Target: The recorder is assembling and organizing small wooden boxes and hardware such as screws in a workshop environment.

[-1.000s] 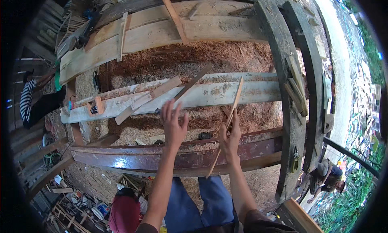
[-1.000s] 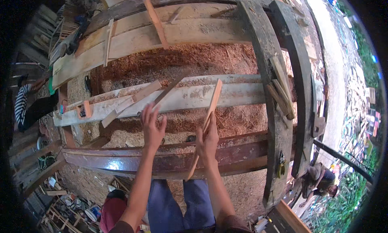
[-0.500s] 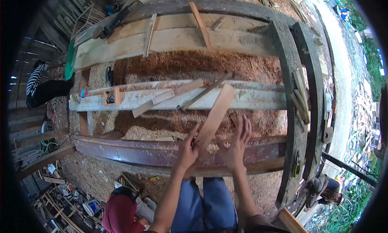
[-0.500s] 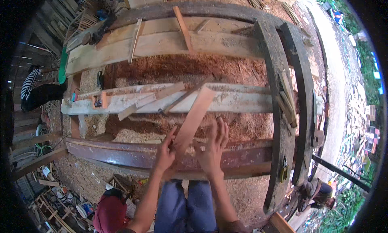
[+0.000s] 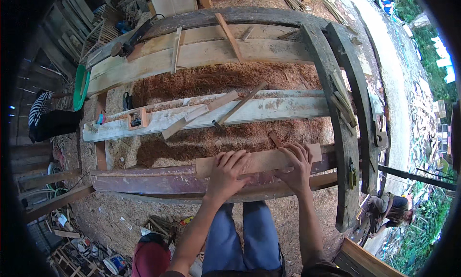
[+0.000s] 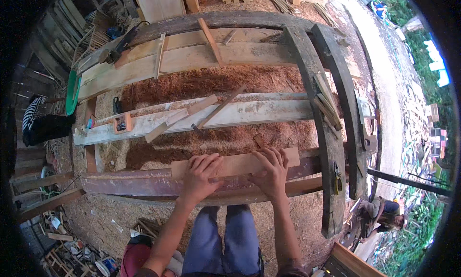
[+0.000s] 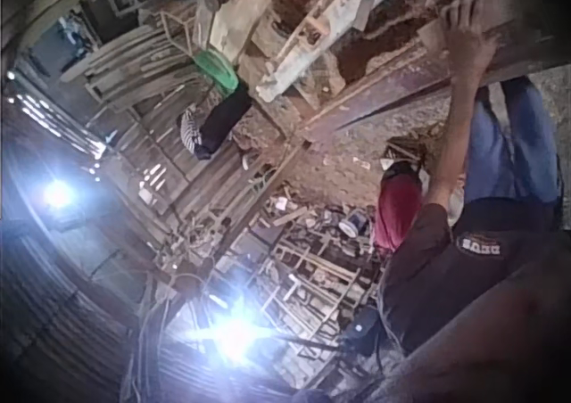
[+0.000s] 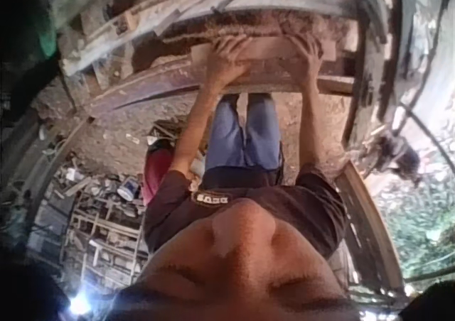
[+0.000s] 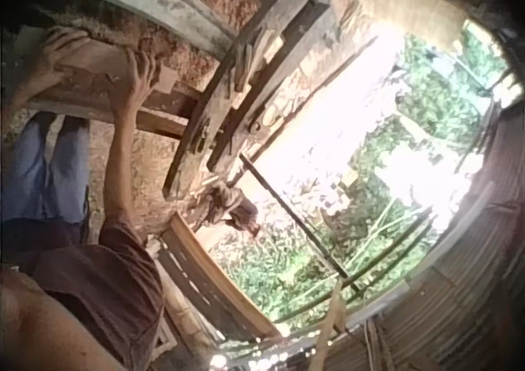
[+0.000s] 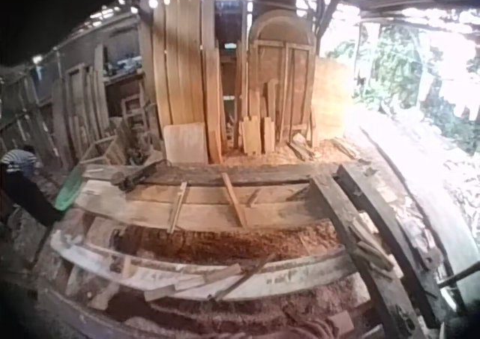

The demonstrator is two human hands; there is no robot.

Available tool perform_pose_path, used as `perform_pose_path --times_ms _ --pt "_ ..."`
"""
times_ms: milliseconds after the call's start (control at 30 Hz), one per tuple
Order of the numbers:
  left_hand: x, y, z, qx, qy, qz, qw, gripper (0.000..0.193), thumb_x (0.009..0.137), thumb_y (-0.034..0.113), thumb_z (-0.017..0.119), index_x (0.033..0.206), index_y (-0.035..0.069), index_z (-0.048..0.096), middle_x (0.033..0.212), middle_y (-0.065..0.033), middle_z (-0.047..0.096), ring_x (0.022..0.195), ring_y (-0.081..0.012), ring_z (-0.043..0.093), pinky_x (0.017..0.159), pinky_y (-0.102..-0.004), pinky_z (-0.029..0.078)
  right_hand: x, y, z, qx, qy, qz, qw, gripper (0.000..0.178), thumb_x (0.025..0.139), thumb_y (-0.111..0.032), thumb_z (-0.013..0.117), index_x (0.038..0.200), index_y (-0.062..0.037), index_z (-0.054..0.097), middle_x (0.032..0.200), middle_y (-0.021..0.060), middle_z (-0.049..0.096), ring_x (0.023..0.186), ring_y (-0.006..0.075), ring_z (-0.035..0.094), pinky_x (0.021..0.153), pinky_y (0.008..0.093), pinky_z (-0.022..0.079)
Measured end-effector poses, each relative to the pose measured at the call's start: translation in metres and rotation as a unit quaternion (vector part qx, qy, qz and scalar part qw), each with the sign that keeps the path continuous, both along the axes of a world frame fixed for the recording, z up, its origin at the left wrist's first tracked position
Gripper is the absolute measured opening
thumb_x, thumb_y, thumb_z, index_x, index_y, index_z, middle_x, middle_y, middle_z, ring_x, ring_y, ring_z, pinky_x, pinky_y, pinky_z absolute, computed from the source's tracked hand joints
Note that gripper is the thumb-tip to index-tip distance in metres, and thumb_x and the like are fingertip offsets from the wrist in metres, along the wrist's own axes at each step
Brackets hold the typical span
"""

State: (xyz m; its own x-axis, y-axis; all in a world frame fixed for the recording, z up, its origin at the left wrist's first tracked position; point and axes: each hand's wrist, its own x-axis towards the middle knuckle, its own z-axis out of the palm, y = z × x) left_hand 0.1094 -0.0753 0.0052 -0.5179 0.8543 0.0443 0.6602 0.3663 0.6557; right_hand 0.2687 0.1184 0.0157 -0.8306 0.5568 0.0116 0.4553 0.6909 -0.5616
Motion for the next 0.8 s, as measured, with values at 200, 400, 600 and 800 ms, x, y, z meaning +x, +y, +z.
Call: perform_pose_path --times_ms 200,400,600,800 --pt "0.018 0.013 -0.038 -0.011 0.043 -0.068 0.997 0.058 0.073 0.02 0.085 0.129 0.014 0.07 0.132 -0.004 0.066 0.122 -0.0247 0.058 0.11 -0.0452 0.041 0.042 0.001 -0.033 0.043 -0.028 -0.041 0.998 0.057 0.056 -0.02 0.088 0.112 -0.0196 0.078 0.135 0.008 0.062 0.135 0.0284 0.05 0.116 0.0488 0.031" --pt "0.066 0.064 -0.079 0.011 0.007 -0.015 1.0 0.027 0.076 0.014 0.081 0.103 0.013 0.078 0.101 -0.0043 0.076 0.096 -0.023 0.069 0.096 -0.0385 0.049 0.08 0.045 -0.075 0.071 -0.005 -0.003 0.997 0.027 0.07 -0.022 0.077 0.097 -0.0175 0.076 0.102 0.0012 0.07 0.111 0.0226 0.062 0.107 0.0445 0.036" --pt "0.097 0.174 -0.052 -0.026 0.044 0.045 0.998 0.002 0.081 0.01 0.076 0.083 0.011 0.077 0.084 -0.0034 0.075 0.079 -0.0224 0.068 0.073 -0.0373 0.045 0.096 0.127 -0.057 0.083 0.037 -0.08 0.993 0.014 0.073 -0.019 0.077 0.087 -0.0173 0.073 0.089 -0.002 0.069 0.092 0.0184 0.062 0.091 0.0397 0.039" --pt "0.104 0.251 -0.04 -0.057 0.026 -0.04 0.997 0.019 0.081 0.025 0.081 0.088 0.008 0.076 0.084 -0.0038 0.074 0.081 -0.0227 0.066 0.078 -0.0371 0.045 0.124 0.19 -0.061 0.011 0.063 -0.13 0.989 0.021 0.069 -0.02 0.083 0.086 -0.0156 0.072 0.082 -0.001 0.068 0.089 0.0202 0.063 0.086 0.0384 0.04"
